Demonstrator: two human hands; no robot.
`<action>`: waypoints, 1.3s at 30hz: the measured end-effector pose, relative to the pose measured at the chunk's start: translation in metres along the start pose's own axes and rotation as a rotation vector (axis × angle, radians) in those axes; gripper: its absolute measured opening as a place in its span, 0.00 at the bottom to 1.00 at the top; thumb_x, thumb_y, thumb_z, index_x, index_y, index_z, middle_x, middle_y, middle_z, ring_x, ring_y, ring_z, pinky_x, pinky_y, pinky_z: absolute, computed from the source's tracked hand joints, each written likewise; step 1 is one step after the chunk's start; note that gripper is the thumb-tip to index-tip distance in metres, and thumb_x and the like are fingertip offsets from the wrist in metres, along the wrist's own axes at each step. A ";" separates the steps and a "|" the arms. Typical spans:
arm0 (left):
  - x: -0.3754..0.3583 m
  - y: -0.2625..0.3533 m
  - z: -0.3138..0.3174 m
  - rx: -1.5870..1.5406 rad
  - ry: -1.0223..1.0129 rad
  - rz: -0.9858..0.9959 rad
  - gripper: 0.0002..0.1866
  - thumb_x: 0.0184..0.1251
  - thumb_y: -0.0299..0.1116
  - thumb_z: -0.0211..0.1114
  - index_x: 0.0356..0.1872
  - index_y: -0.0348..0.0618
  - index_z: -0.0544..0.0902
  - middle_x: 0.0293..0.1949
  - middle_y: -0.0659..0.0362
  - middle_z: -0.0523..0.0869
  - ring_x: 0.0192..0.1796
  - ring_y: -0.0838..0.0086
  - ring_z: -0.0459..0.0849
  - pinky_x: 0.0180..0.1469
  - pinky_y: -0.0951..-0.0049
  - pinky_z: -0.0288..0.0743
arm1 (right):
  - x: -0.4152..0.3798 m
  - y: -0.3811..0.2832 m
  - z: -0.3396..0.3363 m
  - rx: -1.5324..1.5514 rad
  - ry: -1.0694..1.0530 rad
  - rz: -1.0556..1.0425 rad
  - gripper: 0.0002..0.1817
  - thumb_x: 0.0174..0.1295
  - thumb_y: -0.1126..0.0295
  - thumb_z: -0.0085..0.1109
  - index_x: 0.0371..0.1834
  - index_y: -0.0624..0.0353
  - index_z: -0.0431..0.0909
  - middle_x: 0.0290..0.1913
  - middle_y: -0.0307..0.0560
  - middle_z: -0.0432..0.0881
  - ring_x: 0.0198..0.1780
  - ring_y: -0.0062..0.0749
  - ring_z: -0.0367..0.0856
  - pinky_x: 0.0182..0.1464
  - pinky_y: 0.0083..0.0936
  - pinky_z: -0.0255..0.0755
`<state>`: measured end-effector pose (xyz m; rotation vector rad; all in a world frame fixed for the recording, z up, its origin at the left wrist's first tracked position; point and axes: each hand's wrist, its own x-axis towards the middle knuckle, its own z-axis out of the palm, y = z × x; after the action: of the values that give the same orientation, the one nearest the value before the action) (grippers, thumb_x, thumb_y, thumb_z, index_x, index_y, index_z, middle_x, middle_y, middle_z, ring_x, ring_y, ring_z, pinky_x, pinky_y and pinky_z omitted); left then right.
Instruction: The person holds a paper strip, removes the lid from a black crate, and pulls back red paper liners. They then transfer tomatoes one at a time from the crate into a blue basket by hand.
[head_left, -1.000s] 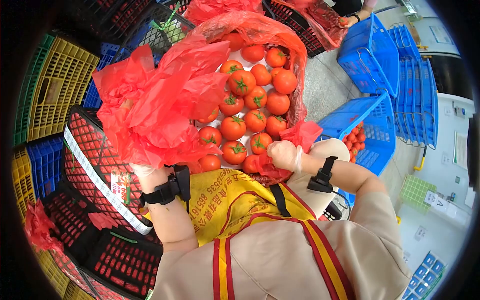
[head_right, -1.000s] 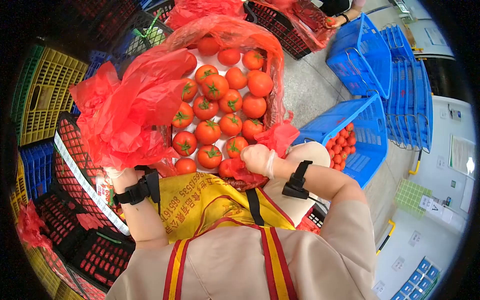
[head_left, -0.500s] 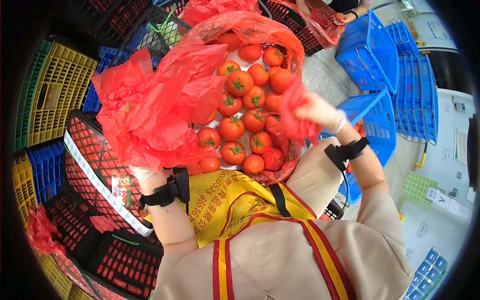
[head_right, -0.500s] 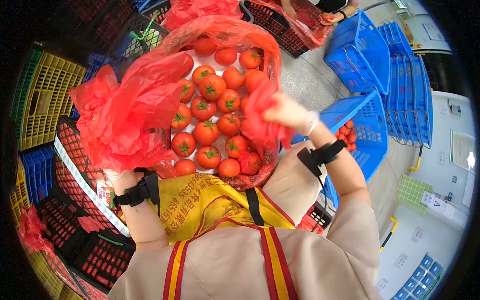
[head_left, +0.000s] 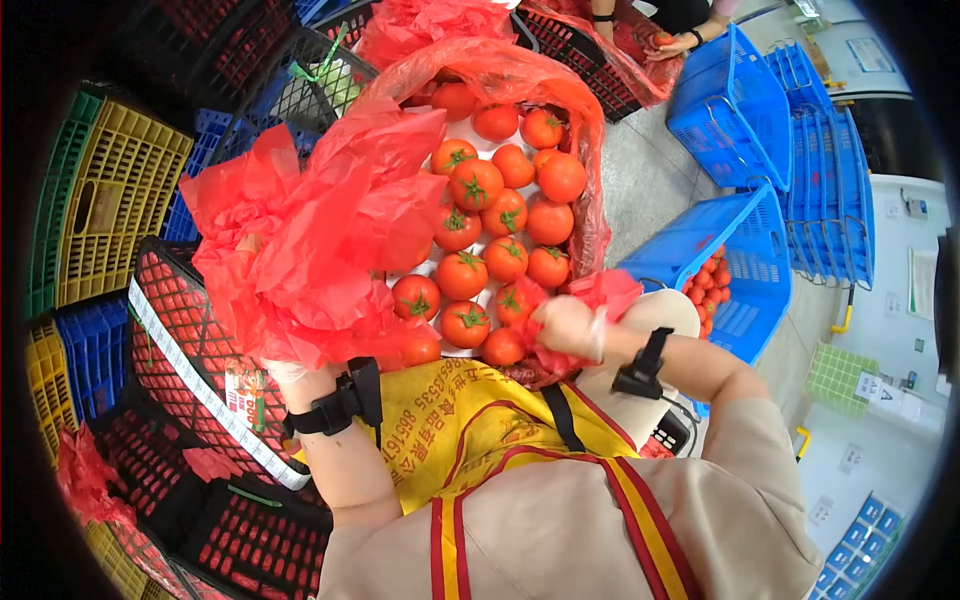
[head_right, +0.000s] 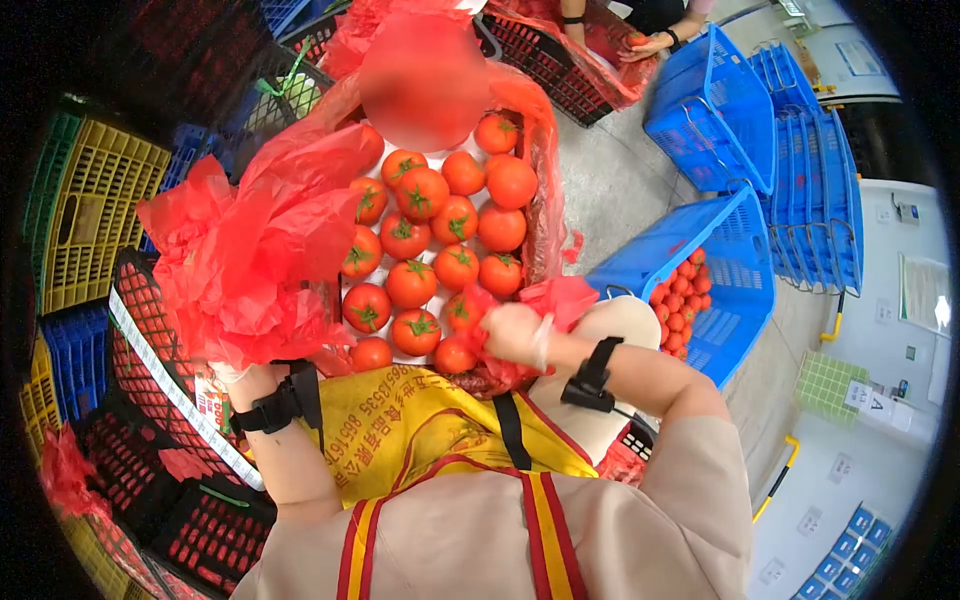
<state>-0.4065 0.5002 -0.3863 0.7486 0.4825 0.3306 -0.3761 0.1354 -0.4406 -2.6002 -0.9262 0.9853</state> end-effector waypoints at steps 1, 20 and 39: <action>-0.001 0.001 0.000 0.006 0.002 0.000 0.26 0.72 0.48 0.48 0.66 0.47 0.63 0.63 0.54 0.70 0.63 0.60 0.70 0.63 0.59 0.67 | 0.004 0.009 -0.012 0.172 0.040 0.014 0.06 0.44 0.69 0.58 0.22 0.59 0.81 0.24 0.57 0.81 0.26 0.49 0.81 0.30 0.41 0.75; -0.010 -0.004 -0.001 0.117 -0.030 -0.011 0.29 0.73 0.52 0.42 0.69 0.50 0.57 0.68 0.55 0.64 0.67 0.59 0.64 0.67 0.56 0.62 | 0.007 0.006 -0.063 -0.424 -0.333 0.134 0.18 0.48 0.53 0.60 0.28 0.57 0.85 0.27 0.57 0.83 0.33 0.46 0.85 0.37 0.39 0.78; -0.021 -0.003 0.000 -0.053 -0.042 -0.082 0.27 0.68 0.45 0.54 0.65 0.46 0.63 0.62 0.56 0.71 0.62 0.63 0.70 0.62 0.61 0.67 | 0.029 0.019 -0.018 -0.053 -0.114 0.251 0.22 0.45 0.50 0.63 0.30 0.62 0.84 0.31 0.59 0.84 0.37 0.49 0.84 0.43 0.39 0.77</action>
<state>-0.4239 0.4886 -0.3817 0.6806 0.4622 0.2498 -0.3384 0.1394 -0.4494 -2.7799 -0.6683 1.1968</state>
